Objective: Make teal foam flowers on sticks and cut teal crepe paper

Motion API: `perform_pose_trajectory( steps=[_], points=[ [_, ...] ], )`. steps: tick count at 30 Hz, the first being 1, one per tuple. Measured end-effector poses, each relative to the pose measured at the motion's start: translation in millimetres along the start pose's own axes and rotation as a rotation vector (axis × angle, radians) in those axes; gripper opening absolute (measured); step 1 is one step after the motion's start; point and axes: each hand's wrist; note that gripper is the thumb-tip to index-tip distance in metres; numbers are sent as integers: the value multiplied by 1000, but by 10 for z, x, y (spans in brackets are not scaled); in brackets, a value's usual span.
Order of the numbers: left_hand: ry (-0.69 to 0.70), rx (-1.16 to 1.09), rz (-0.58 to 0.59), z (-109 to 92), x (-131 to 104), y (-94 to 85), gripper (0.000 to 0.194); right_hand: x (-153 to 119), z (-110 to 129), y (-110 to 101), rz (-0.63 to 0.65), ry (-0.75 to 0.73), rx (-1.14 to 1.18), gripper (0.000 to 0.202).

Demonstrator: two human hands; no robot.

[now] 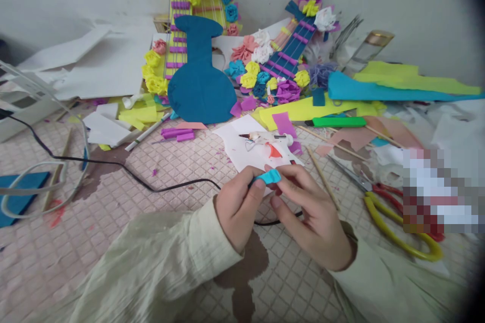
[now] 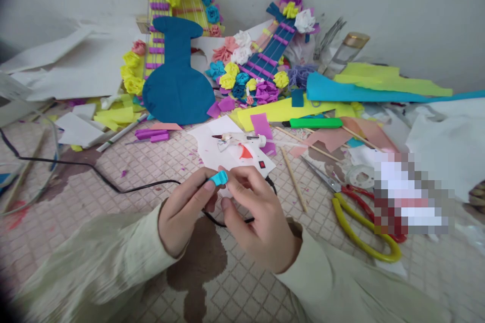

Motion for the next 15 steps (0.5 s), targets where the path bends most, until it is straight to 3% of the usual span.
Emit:
perform_pose_trajectory(
  steps=[15],
  points=[
    [-127, -60, 14, -22, -1, 20, 21, -22, -12, 4, -17, -57, -38, 45]
  ],
)
Point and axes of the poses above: each hand's wrist, its own x-axis towards the middle knuckle, its own y-axis out of the palm, z = x × y, and after that the axes turned 14 degrees about -z, right-handed
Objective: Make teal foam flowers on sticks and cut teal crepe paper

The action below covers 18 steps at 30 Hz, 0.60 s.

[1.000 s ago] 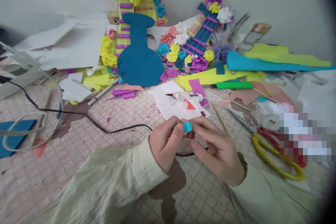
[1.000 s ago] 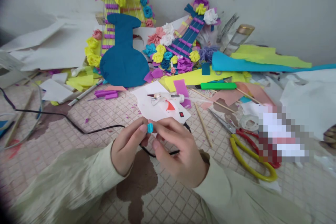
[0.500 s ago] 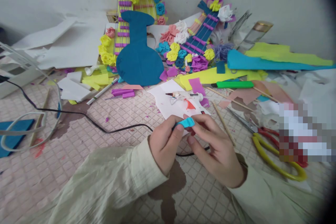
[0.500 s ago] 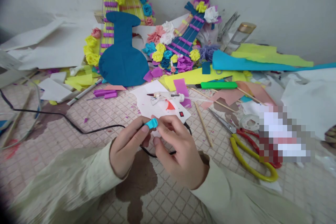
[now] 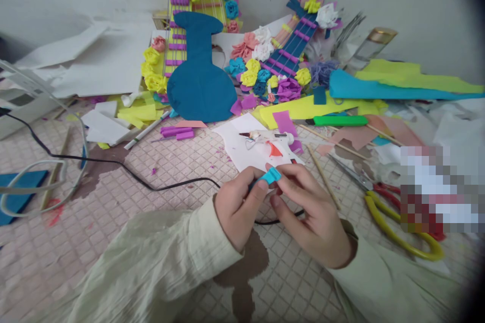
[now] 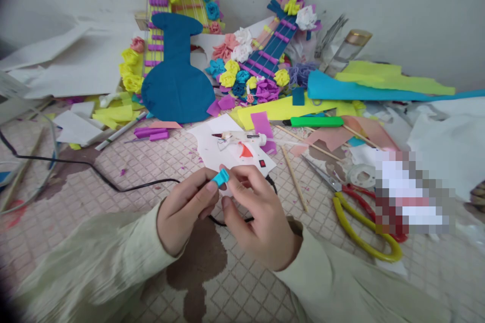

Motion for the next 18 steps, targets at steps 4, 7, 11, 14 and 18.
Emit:
perform_pose_trajectory(
  steps=[4, 7, 11, 14, 18],
  points=[
    [-4, 7, -13, 6, 4, 5, 21, -3, -15, 1, -7, -30, 1, 46],
    [-3, 22, -20, 2, 4, 2, 21, 5, -21, 6, -4, -59, -18, 46],
    [-5, 47, -13, -1, 16, -12, 22, 21, -30, 12, 5, -88, -62, 46],
    [0, 71, 4, -2, 29, -23, 22, 25, -38, 10, -2, -118, -81, 47],
    [-14, 86, 11, -6, 44, -38, 22, 20, -63, 5, 6, -161, -132, 48]
  ],
)
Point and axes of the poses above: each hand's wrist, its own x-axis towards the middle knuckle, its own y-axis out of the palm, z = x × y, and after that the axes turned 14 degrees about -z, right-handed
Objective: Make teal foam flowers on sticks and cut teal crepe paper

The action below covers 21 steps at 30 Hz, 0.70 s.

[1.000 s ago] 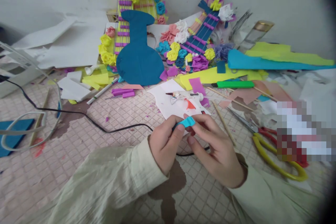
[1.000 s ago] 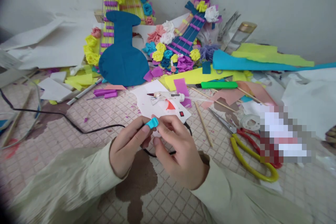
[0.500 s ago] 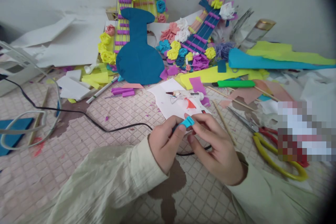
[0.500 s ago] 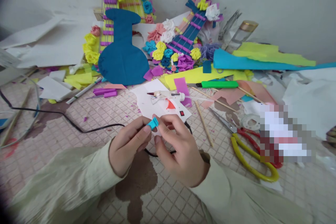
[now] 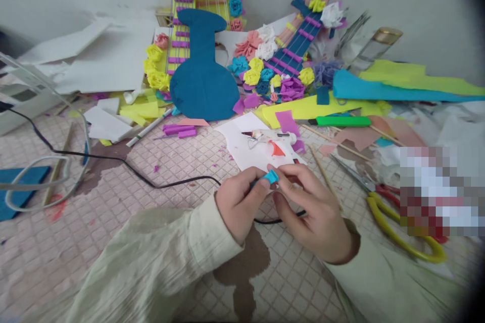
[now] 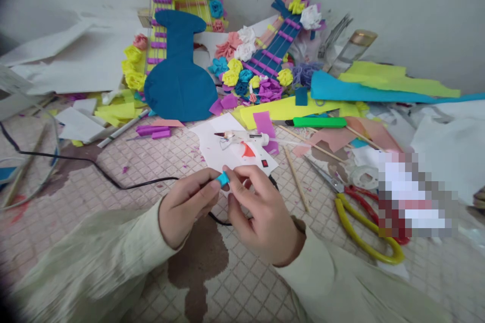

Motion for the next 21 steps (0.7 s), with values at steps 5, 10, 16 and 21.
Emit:
perform_pose_trajectory(
  steps=[5, 10, 16, 21],
  points=[
    [32, 34, 44, 4, 41, -27, 22, 1, -57, -22, 50, -103, -105, 49],
    [28, 79, 44, -2, 68, -34, 22, 19, -95, -59, 135, -206, -244, 47],
    [-3, 38, 42, 3, 66, -32, 22, 27, -70, -50, 109, -89, -112, 44],
    [-65, -102, 78, 7, 72, -39, 22, 30, -32, -45, 72, 419, 343, 36]
  ],
)
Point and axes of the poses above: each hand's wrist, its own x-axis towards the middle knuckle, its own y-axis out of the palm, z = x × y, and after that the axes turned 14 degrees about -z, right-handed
